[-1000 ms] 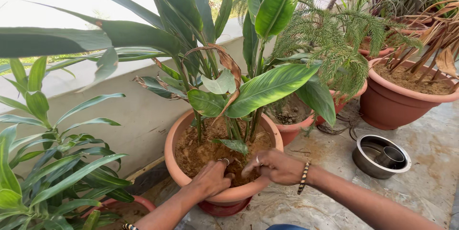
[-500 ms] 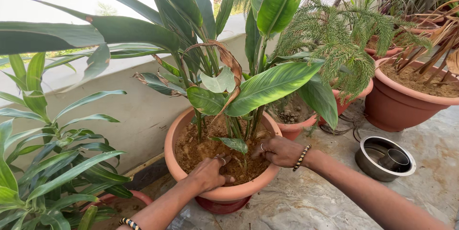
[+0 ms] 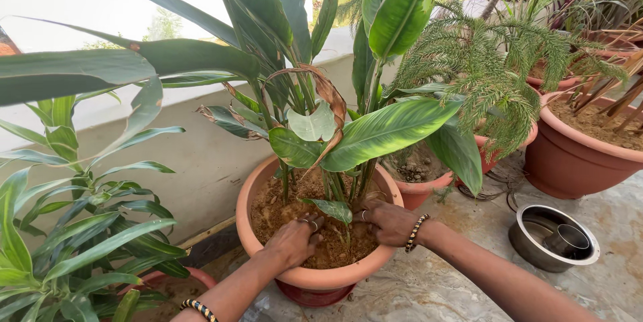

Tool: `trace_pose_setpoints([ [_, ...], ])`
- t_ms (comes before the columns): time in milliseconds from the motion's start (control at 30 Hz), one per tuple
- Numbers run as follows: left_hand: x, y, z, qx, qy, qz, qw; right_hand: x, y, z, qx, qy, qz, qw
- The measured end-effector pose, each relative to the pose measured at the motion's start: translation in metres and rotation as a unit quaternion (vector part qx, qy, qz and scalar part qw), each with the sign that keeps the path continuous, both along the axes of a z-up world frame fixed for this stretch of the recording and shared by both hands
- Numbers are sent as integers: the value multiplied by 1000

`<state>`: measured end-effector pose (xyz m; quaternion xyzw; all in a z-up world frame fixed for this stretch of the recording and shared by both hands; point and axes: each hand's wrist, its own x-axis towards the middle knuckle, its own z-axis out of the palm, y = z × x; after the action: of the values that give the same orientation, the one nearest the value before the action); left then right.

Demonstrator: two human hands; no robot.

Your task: The person waters several potted plants on a balcony. They use a small metal cup to scoop water from a larger metal bowl and pour it into the soil of each plant, moving from one pot to the next.

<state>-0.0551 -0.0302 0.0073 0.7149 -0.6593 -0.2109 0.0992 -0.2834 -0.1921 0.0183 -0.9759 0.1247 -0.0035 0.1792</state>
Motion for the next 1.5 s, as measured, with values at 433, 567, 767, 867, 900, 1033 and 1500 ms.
trace_pose_setpoints([
  [433,-16,21,37,74,22,-4,997,25,15,14,84,-8,73,994],
  [567,-16,28,44,42,13,-80,996,19,6,12,36,91,41,994],
  [767,-9,30,34,-21,11,-152,988,-11,-10,31,5,3,39,999],
  [867,-13,43,40,-116,56,-175,976,-20,5,39,39,-60,20,997],
  [900,-14,46,43,-100,52,-180,977,-20,11,41,59,-59,34,996],
  [1033,-18,50,54,-47,23,-198,979,-14,42,41,116,-79,124,982],
  [1500,-6,53,49,-15,-32,-267,963,-15,-7,58,-137,-32,112,984],
])
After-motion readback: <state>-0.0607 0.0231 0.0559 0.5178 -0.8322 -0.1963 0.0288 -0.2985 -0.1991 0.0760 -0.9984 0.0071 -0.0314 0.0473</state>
